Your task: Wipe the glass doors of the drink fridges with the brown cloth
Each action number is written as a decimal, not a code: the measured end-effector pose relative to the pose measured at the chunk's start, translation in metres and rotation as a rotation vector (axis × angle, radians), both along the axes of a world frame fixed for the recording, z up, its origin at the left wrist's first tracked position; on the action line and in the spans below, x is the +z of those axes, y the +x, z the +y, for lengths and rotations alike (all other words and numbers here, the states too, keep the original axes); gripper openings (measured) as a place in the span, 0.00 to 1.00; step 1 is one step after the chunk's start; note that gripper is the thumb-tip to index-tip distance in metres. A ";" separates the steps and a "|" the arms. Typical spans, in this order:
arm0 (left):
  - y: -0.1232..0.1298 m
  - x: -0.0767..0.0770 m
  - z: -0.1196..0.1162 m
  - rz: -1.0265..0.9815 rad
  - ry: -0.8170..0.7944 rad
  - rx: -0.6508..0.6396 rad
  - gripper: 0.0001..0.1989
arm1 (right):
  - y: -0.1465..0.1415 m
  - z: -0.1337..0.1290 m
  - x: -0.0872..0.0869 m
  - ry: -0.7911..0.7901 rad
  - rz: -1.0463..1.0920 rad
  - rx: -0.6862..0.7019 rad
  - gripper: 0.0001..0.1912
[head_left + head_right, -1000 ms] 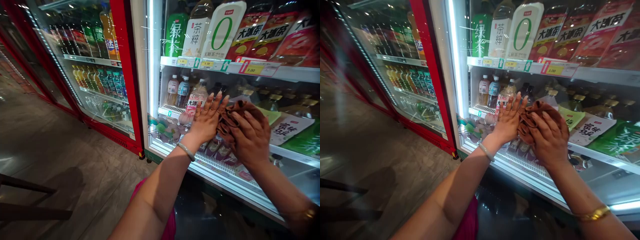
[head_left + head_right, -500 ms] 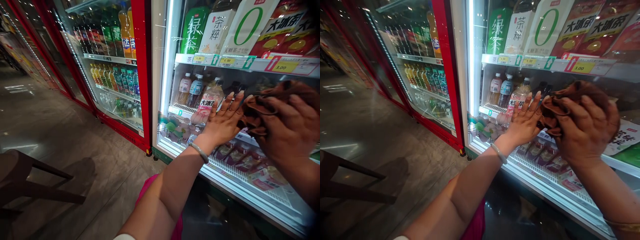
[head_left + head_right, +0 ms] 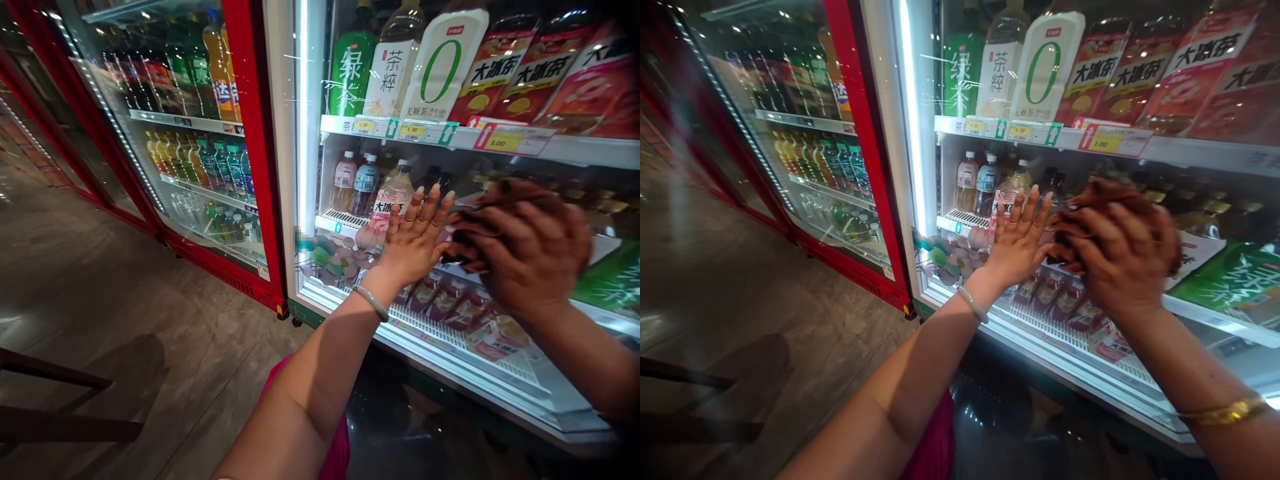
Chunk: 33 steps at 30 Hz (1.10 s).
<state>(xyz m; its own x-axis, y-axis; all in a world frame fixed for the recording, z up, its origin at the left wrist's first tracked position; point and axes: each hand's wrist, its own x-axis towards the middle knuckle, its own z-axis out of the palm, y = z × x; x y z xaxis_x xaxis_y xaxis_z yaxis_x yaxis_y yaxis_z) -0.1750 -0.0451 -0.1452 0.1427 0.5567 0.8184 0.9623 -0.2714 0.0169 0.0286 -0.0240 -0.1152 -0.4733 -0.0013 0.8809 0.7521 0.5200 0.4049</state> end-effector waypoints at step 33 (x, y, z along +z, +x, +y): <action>0.013 0.000 0.001 -0.128 -0.040 -0.217 0.39 | 0.027 -0.014 -0.042 -0.033 -0.009 -0.148 0.29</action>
<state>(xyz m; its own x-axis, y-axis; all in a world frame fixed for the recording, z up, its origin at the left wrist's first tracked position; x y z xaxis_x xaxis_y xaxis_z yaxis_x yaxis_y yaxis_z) -0.1620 -0.0444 -0.1449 0.1587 0.5564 0.8156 0.8709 -0.4681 0.1499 0.0554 -0.0380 -0.1568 -0.4740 0.0984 0.8750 0.8181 0.4166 0.3963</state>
